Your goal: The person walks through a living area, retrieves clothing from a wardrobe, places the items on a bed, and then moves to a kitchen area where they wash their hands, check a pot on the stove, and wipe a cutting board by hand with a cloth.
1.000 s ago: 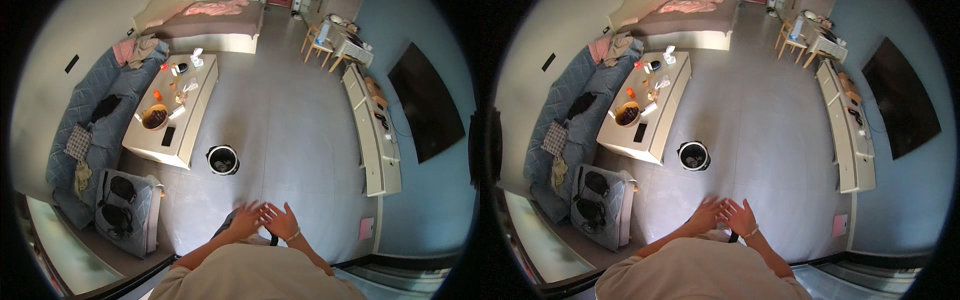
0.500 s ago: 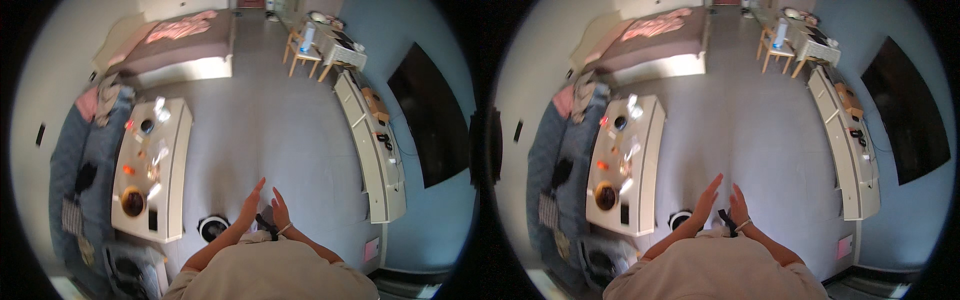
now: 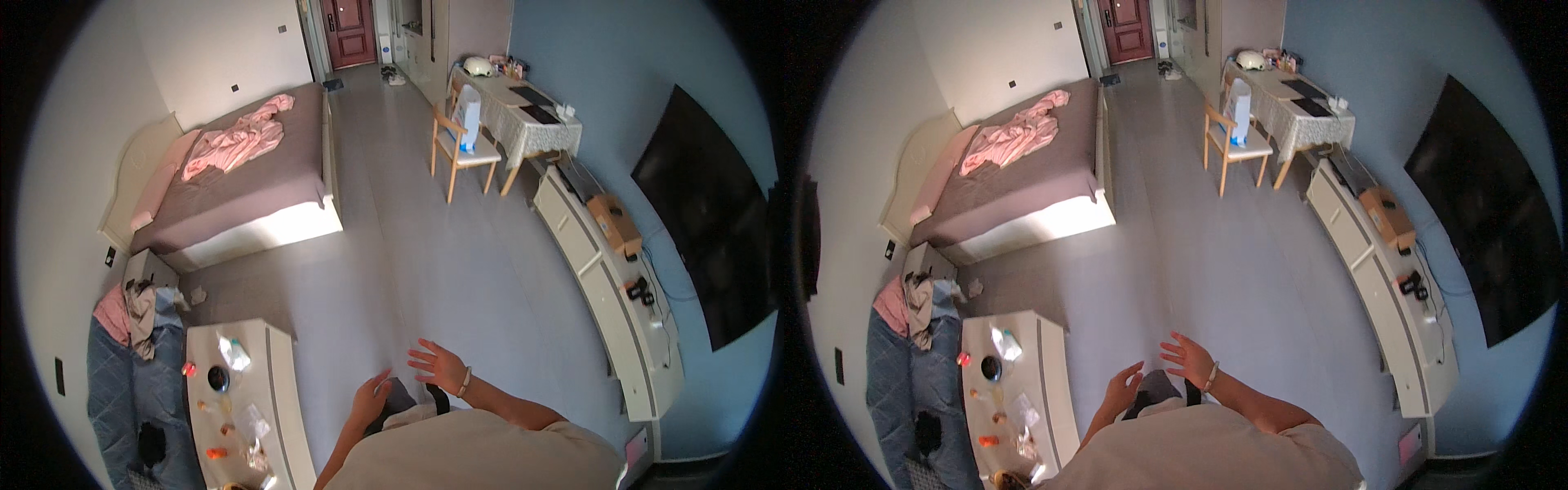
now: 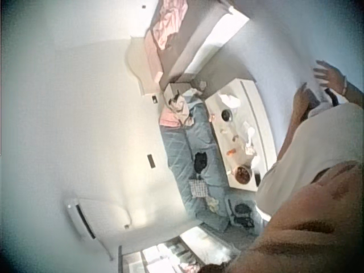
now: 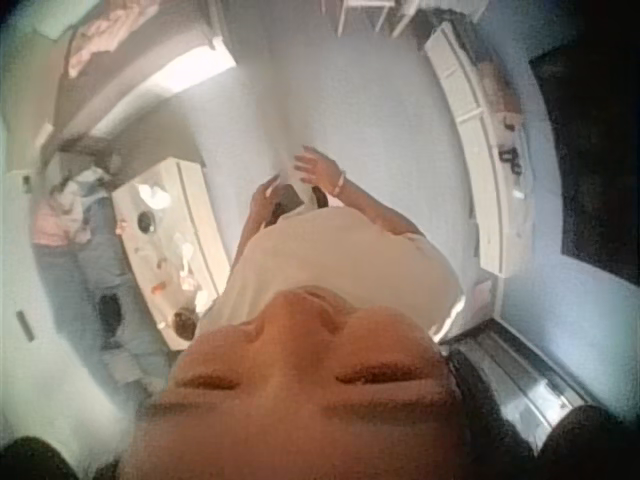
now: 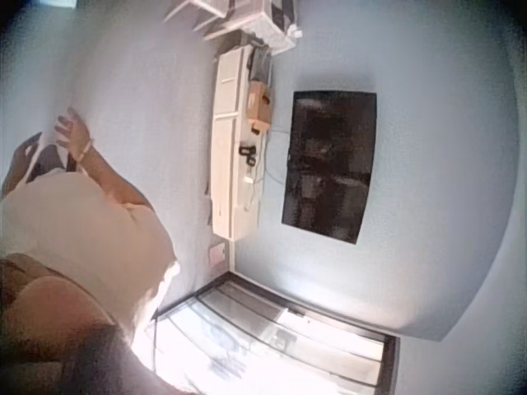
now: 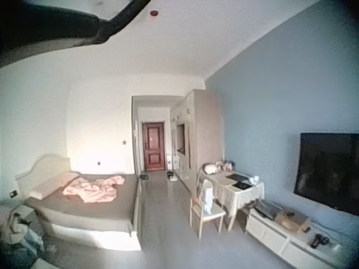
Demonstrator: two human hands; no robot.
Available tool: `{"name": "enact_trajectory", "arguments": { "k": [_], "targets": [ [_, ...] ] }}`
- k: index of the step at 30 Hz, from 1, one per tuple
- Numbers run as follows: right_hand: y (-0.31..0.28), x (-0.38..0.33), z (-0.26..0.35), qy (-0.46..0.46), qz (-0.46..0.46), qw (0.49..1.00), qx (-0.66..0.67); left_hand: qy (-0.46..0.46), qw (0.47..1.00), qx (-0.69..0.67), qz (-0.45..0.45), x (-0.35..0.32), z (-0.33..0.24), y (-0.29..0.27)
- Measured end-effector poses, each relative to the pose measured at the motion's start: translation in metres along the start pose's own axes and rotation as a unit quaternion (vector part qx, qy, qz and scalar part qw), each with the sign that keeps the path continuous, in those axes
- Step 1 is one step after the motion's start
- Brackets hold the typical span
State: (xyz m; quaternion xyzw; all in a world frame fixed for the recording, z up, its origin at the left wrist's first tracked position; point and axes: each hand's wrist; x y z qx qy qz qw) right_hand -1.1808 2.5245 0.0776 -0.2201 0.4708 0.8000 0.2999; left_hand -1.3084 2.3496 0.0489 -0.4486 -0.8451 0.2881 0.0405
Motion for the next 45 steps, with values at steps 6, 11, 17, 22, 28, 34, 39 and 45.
{"name": "enact_trajectory", "arguments": {
  "k": [6, 11, 17, 22, 28, 34, 39, 45],
  "targets": [
    [0.048, 0.180, 0.152, 0.011, -0.006, 1.000, 0.010, -0.017, 0.994, -0.099, -0.042, 0.233, 0.021, -0.038],
    [0.084, 0.303, 0.280, -0.037, -0.086, 0.995, 0.023, 0.042, 0.997, -0.058, -0.014, 0.441, -0.016, -0.085],
    [0.087, 0.443, 0.413, -0.105, -0.102, 0.984, 0.100, 0.092, 0.990, -0.042, 0.097, 0.663, -0.107, -0.108],
    [0.077, 0.590, 0.551, -0.080, -0.186, 0.972, 0.120, 0.147, 0.983, -0.057, 0.091, 0.872, -0.111, -0.096],
    [0.142, 0.738, 0.769, -0.108, -0.128, 0.986, 0.003, 0.070, 0.992, -0.100, 0.035, 1.088, -0.143, -0.144],
    [0.190, 0.913, 0.951, -0.124, -0.100, 0.987, -0.019, 0.036, 0.985, -0.169, -0.018, 1.312, -0.132, -0.151],
    [0.195, 1.065, 1.082, -0.129, -0.096, 0.987, 0.008, 0.049, 0.989, -0.140, 0.013, 1.534, -0.155, -0.171],
    [0.181, 1.153, 1.250, -0.207, -0.214, 0.954, 0.033, 0.132, 0.982, -0.074, 0.110, 1.771, -0.287, -0.193]
  ]
}}
Point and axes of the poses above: each hand's wrist, its own x-axis towards the middle knuckle, its own y-axis out of the palm, z = x × y, and after that the axes turned 5 degrees about -z, right-handed
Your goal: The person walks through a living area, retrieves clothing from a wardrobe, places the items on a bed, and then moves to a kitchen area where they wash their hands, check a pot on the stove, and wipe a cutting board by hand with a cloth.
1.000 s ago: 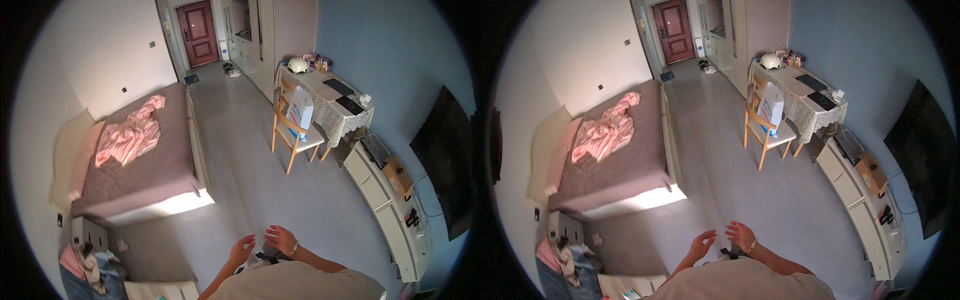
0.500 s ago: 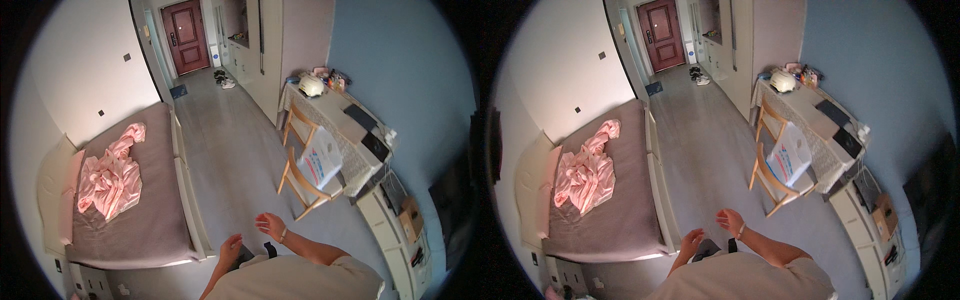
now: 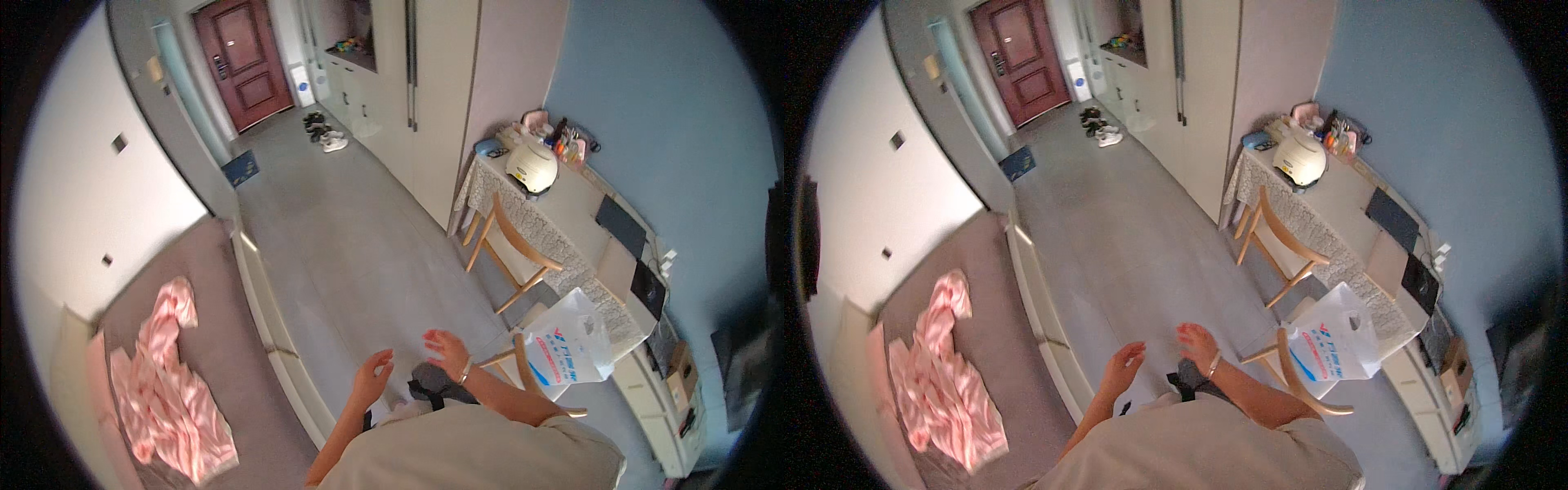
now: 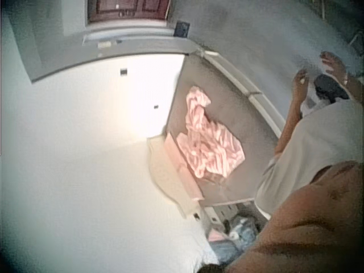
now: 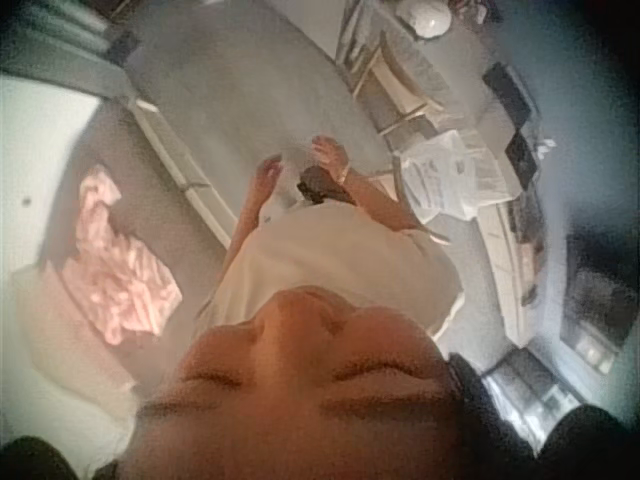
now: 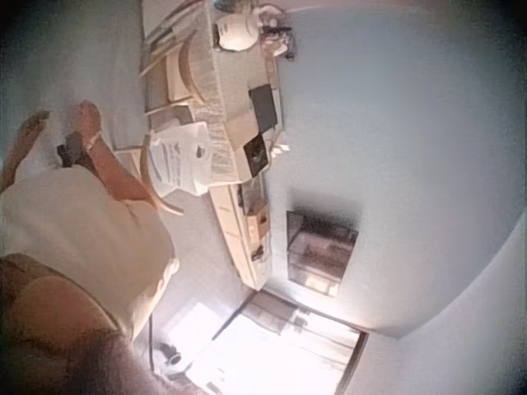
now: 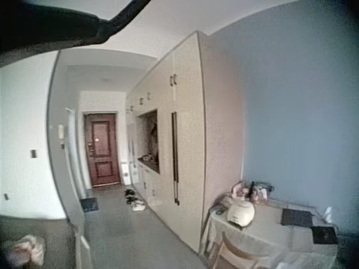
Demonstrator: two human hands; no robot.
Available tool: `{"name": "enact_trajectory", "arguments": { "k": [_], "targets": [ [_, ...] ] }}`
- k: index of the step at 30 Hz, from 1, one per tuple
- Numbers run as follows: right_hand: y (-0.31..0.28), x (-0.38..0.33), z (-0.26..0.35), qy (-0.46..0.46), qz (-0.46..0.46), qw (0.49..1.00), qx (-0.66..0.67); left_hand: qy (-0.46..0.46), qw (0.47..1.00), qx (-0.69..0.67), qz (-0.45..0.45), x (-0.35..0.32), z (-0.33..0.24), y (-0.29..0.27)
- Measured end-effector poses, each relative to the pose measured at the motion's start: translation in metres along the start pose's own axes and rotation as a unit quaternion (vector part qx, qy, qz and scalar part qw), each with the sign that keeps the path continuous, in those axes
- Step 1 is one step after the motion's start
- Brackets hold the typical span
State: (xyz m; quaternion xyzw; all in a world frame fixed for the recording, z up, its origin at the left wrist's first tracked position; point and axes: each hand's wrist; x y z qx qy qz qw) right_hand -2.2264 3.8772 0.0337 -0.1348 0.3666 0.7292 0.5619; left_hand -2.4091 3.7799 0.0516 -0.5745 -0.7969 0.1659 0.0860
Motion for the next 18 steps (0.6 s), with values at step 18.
{"name": "enact_trajectory", "arguments": {
  "k": [18],
  "targets": [
    [0.127, 0.660, 0.450, -0.302, -0.222, 0.892, -0.252, 0.111, 0.991, 0.008, 0.076, 0.855, 0.013, 0.038]
  ]
}}
Point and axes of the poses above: each hand's wrist, its own x-axis towards the middle knuckle, its own y-axis out of the palm, z = x × y, and after that the axes turned 5 degrees about -z, right-handed
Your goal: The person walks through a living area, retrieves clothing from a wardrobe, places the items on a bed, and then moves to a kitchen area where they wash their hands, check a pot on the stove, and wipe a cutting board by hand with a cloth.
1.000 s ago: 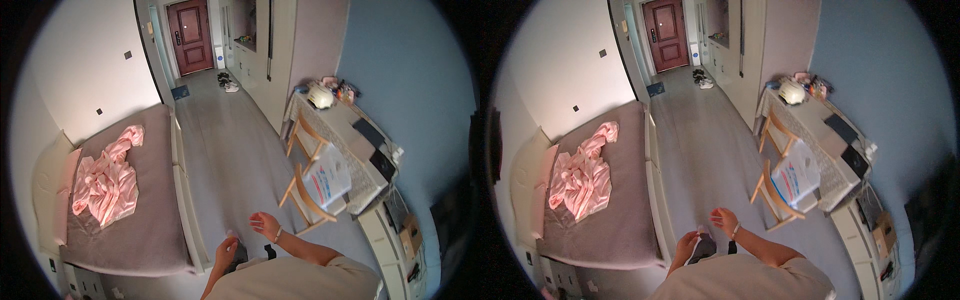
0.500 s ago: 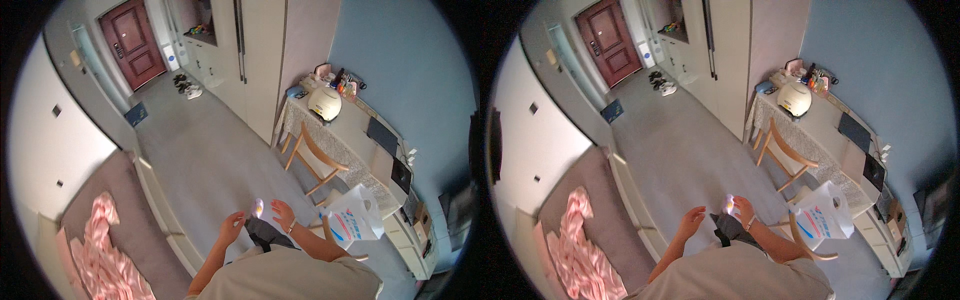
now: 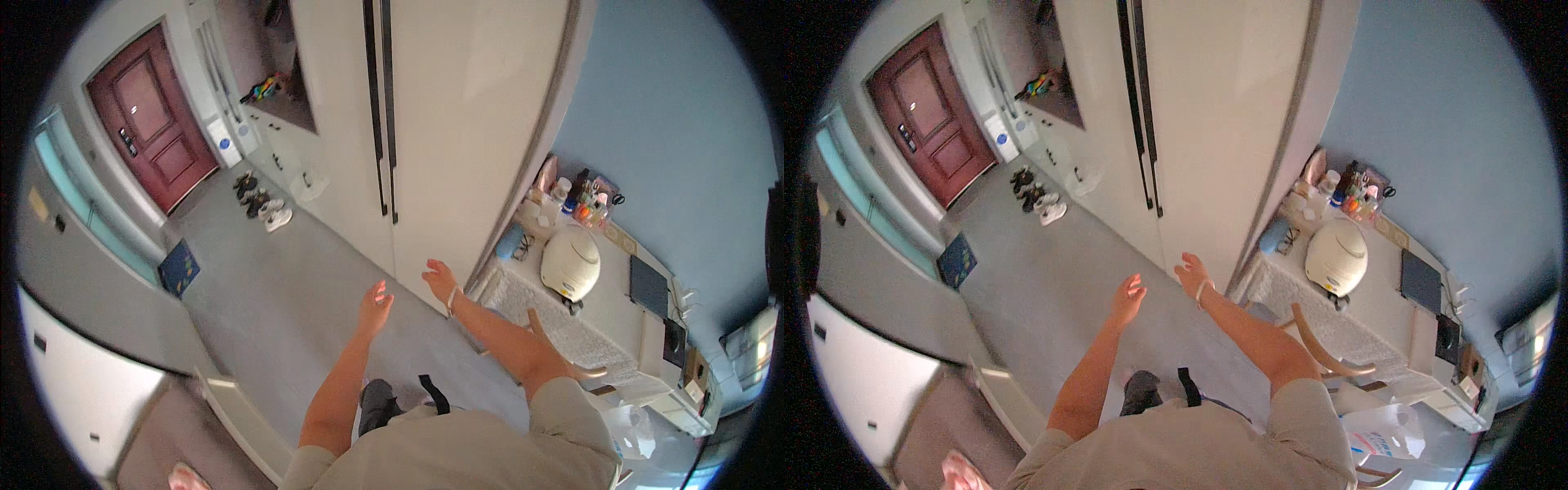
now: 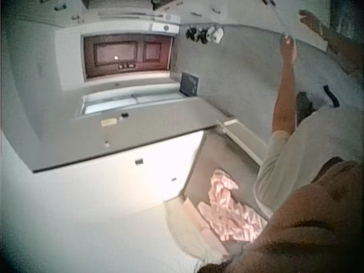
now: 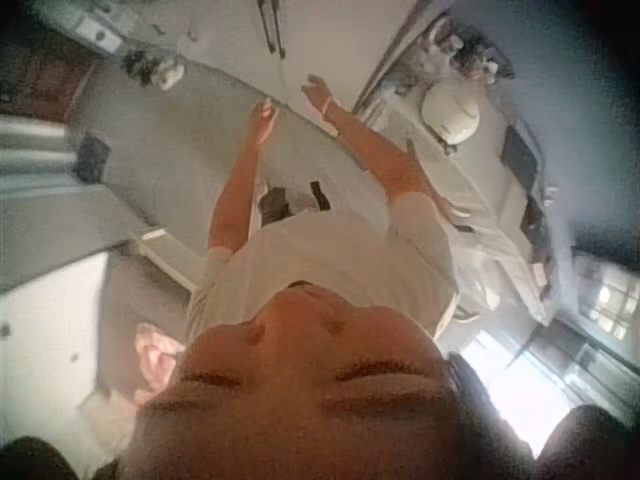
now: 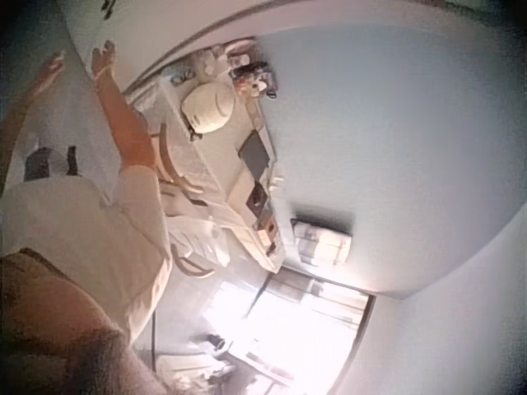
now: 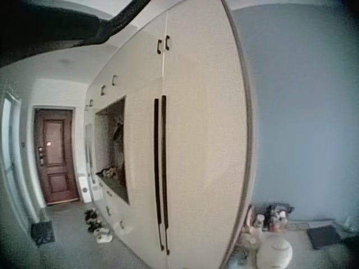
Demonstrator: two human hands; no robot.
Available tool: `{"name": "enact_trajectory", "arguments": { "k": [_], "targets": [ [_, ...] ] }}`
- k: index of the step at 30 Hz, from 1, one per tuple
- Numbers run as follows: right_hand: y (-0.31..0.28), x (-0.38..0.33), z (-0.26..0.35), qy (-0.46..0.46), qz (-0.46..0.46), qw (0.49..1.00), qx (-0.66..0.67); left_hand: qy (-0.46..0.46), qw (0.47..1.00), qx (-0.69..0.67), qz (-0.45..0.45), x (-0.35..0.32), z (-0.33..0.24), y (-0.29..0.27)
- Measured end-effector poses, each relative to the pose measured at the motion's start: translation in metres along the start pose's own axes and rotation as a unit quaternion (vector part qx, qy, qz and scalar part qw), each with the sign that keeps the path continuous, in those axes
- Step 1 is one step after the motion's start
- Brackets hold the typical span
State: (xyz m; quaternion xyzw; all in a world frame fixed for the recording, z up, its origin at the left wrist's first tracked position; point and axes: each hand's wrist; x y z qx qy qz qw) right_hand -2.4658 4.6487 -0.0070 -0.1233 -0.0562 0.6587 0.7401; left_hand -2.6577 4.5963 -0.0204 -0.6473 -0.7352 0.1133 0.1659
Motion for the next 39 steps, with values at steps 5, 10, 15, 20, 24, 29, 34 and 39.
{"name": "enact_trajectory", "arguments": {
  "k": [5, 10, 15, 20, 24, 29, 34, 39],
  "targets": [
    [0.073, 0.156, 0.060, 0.003, -0.087, 0.996, -0.009, -0.020, 0.996, -0.017, 0.080, 0.181, 0.007, -0.004],
    [0.129, 0.274, 0.081, 0.038, -0.258, 0.965, -0.016, 0.067, 0.981, -0.029, 0.180, 0.322, 0.024, -0.014],
    [0.145, 0.284, 0.076, 0.039, -0.271, 0.962, -0.012, 0.010, 0.967, -0.088, 0.240, 0.359, 0.030, -0.011],
    [0.172, 0.253, 0.087, 0.023, -0.291, 0.956, -0.021, 0.074, 0.956, -0.132, 0.250, 0.372, 0.059, -0.003],
    [0.191, 0.201, 0.099, 0.031, -0.319, 0.947, -0.009, 0.113, 0.926, -0.099, 0.346, 0.353, 0.055, -0.033],
    [0.224, 0.121, 0.090, 0.022, -0.391, 0.920, -0.001, 0.194, 0.900, -0.126, 0.370, 0.272, 0.068, -0.057],
    [0.242, 0.039, 0.099, 0.043, -0.522, 0.851, -0.048, 0.208, 0.847, -0.118, 0.475, 0.213, 0.074, -0.114],
    [0.220, -0.044, 0.050, 0.043, -0.605, 0.790, -0.088, 0.180, 0.869, -0.116, 0.446, 0.202, 0.114, -0.141]
  ]
}}
Point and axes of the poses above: each hand's wrist, its own x-axis towards the middle knuckle, its own y-axis out of the palm, z = x × y, and after that the axes turned 5 degrees about -z, right-handed
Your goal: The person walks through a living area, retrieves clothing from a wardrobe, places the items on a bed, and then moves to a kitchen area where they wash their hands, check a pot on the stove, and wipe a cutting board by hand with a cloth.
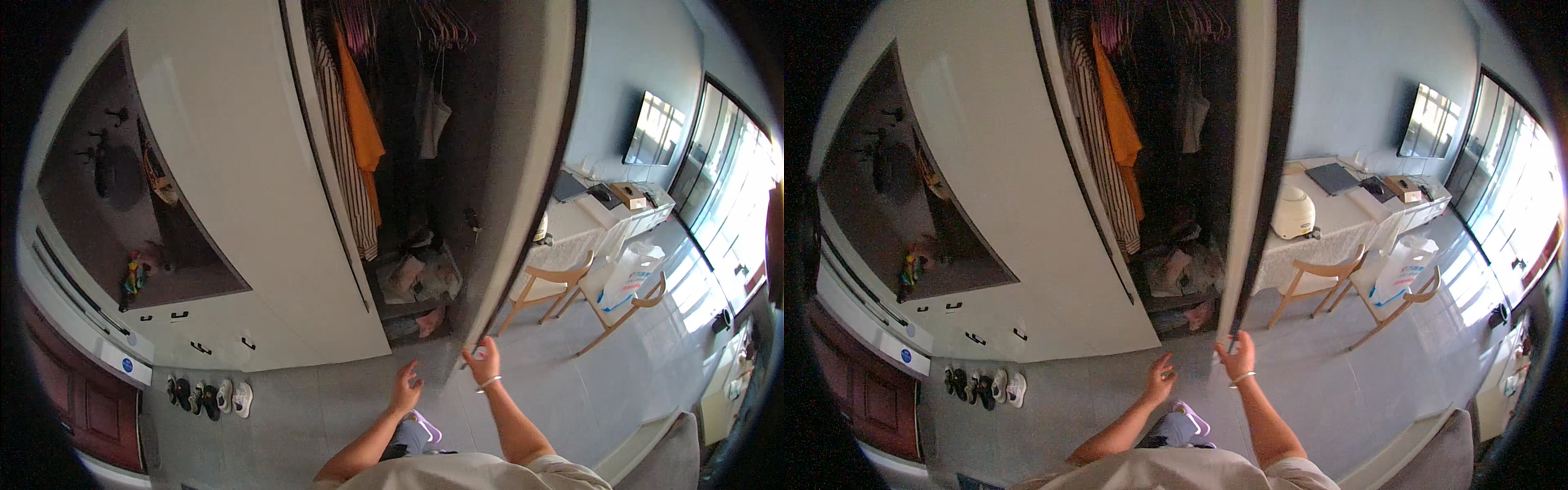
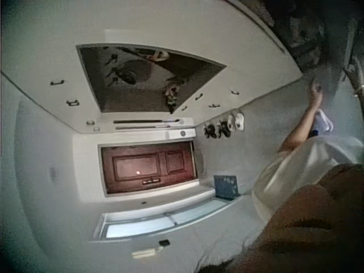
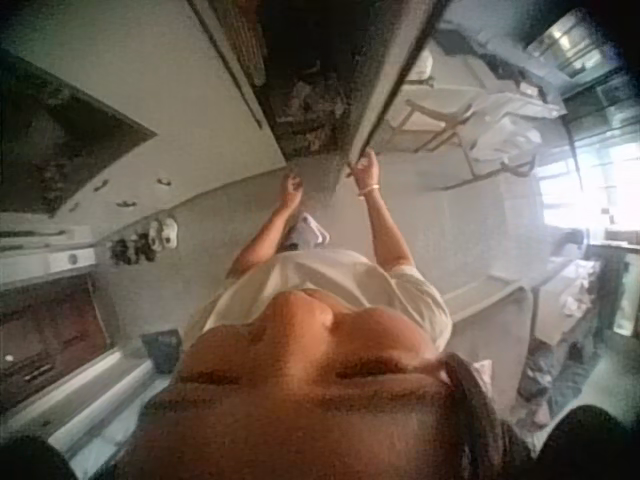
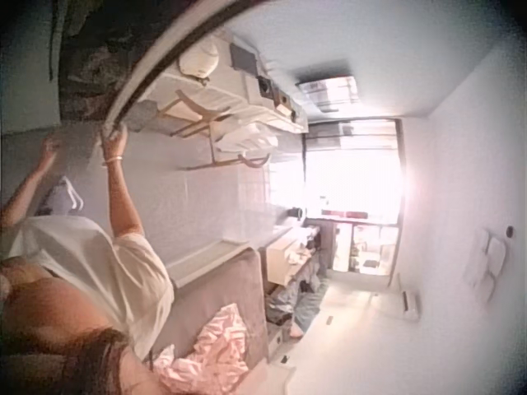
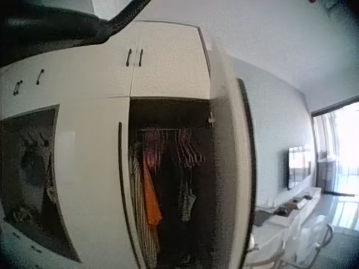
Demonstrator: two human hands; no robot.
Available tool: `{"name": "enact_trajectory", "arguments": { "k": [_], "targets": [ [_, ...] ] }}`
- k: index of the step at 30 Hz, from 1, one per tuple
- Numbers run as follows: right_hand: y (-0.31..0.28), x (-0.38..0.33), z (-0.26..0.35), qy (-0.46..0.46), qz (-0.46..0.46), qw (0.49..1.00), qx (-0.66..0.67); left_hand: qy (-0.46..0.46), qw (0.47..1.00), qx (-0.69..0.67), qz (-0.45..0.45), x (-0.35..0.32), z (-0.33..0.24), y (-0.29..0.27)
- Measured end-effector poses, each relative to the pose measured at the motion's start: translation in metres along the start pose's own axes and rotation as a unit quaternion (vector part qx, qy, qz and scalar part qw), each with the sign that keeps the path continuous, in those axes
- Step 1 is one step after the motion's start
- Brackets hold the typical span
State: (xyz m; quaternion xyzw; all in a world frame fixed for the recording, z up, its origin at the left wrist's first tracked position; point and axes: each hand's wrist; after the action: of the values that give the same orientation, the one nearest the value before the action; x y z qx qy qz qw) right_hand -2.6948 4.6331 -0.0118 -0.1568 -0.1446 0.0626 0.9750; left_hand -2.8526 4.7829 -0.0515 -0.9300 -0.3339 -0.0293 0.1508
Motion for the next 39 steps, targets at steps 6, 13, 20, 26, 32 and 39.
{"name": "enact_trajectory", "arguments": {
  "k": [6, 13, 20, 26, 32, 39],
  "targets": [
    [-0.064, 0.034, -0.036, 0.009, -0.047, 0.990, 0.135, -0.079, 0.995, 0.043, -0.047, 0.029, -0.025, -0.052],
    [-0.087, 0.055, -0.037, 0.029, -0.120, 0.977, 0.173, -0.034, 0.988, 0.055, -0.141, 0.145, -0.033, -0.104],
    [-0.025, -0.008, -0.029, 0.152, -0.412, 0.885, 0.153, -0.062, 0.978, 0.055, -0.189, 0.252, -0.012, -0.116],
    [0.069, -0.065, -0.043, 0.263, -0.202, 0.915, 0.231, -0.096, 0.974, 0.052, -0.198, 0.297, 0.011, -0.115],
    [0.099, -0.044, 0.017, 0.168, -0.056, 0.971, 0.159, -0.038, 0.987, 0.018, -0.157, 0.265, 0.021, -0.137],
    [0.122, -0.028, 0.025, 0.055, 0.082, 0.979, 0.177, -0.049, 0.972, 0.023, -0.228, 0.127, -0.035, -0.143]
  ]
}}
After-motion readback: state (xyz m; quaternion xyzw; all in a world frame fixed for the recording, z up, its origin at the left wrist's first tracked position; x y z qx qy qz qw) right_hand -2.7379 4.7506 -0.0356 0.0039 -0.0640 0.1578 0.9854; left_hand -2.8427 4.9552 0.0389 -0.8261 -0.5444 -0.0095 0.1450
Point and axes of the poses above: each hand's wrist, its own x-axis towards the middle knuckle, its own y-axis out of the palm, z = x × y, and after that the axes turned 5 degrees about -z, right-handed
